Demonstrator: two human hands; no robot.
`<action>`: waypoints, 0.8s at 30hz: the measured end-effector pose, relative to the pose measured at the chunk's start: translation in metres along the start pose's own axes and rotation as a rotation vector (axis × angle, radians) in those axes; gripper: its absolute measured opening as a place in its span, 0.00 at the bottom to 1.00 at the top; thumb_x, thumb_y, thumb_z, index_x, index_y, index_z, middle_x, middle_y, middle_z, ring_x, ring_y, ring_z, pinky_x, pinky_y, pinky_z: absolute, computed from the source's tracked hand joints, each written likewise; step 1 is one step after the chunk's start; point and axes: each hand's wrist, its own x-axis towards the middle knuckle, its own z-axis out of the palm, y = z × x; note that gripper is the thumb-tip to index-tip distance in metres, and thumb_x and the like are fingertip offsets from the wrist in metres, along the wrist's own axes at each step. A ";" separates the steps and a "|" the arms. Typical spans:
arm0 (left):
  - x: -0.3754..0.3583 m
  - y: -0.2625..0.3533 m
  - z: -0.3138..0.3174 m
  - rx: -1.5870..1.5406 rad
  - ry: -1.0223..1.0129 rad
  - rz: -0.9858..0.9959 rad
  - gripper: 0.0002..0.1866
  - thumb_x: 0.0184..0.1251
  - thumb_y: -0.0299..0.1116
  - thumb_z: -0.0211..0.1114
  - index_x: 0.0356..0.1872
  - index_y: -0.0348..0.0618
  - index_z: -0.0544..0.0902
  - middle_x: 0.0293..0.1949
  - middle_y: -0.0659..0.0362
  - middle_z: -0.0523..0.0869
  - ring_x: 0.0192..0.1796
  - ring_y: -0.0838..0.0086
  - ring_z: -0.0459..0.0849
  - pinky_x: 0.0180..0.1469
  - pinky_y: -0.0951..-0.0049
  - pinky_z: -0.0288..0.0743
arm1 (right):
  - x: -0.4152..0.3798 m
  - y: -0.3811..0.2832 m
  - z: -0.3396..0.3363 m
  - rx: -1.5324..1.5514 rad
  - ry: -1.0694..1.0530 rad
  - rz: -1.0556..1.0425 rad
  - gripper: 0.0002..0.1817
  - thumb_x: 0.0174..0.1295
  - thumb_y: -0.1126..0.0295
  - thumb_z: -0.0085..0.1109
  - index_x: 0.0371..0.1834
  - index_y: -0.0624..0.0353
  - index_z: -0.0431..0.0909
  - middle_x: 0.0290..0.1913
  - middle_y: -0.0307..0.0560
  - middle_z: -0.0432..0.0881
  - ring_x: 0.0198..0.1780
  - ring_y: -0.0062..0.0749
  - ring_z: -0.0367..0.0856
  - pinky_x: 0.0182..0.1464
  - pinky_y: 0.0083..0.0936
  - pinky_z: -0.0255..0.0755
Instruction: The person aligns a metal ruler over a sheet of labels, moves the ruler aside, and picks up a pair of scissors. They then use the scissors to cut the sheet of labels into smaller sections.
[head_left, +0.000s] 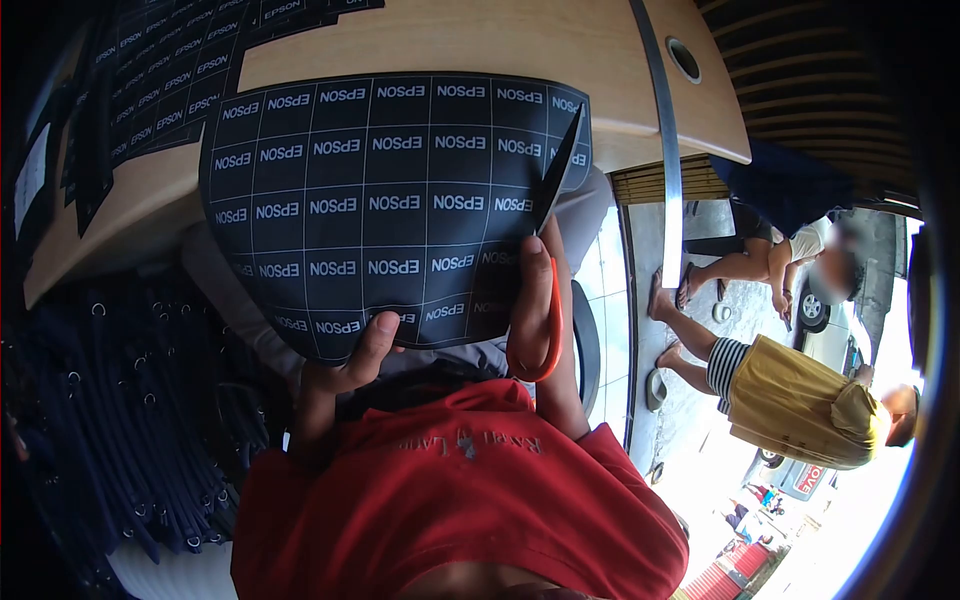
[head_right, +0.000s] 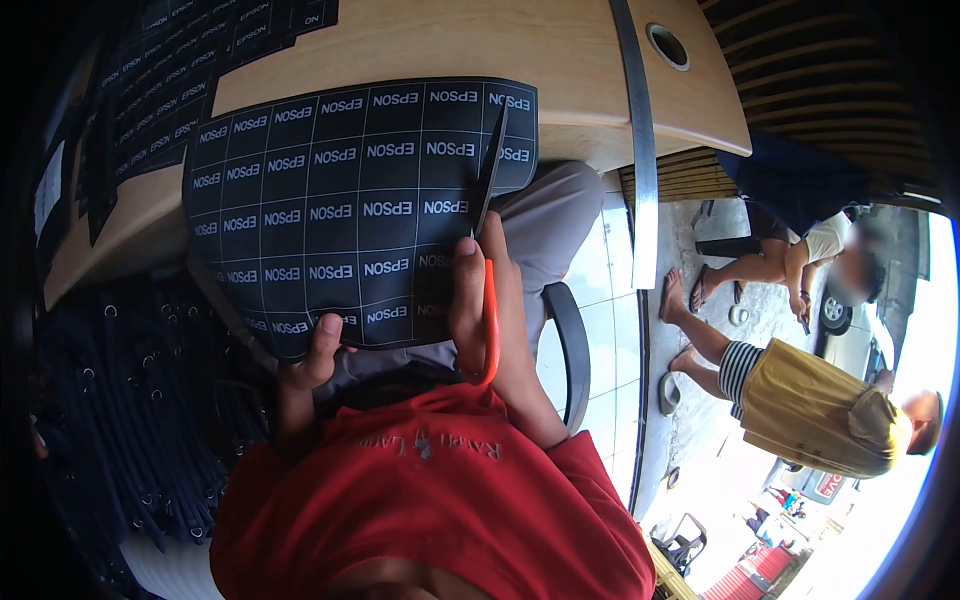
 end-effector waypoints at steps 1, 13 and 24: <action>0.000 -0.002 0.001 -0.010 0.018 0.023 0.17 0.65 0.27 0.60 0.54 0.34 0.78 0.44 0.56 0.86 0.35 0.78 0.84 0.32 0.80 0.78 | -0.003 0.000 -0.003 -0.002 -0.001 0.001 0.25 0.76 0.52 0.32 0.47 0.69 0.64 0.16 0.52 0.61 0.18 0.33 0.60 0.24 0.34 0.55; 0.000 -0.001 0.000 0.067 0.011 0.061 0.17 0.65 0.26 0.61 0.54 0.37 0.79 0.48 0.57 0.85 0.47 0.73 0.84 0.48 0.72 0.79 | 0.004 0.002 0.000 0.014 0.004 0.049 0.27 0.76 0.50 0.31 0.49 0.70 0.65 0.15 0.50 0.61 0.17 0.30 0.59 0.23 0.33 0.54; 0.001 -0.001 -0.001 0.153 -0.021 0.160 0.17 0.65 0.25 0.60 0.55 0.36 0.79 0.51 0.55 0.85 0.52 0.71 0.84 0.55 0.70 0.77 | 0.004 0.005 0.002 0.019 0.025 0.031 0.30 0.75 0.48 0.31 0.54 0.70 0.66 0.19 0.51 0.68 0.21 0.30 0.64 0.26 0.31 0.60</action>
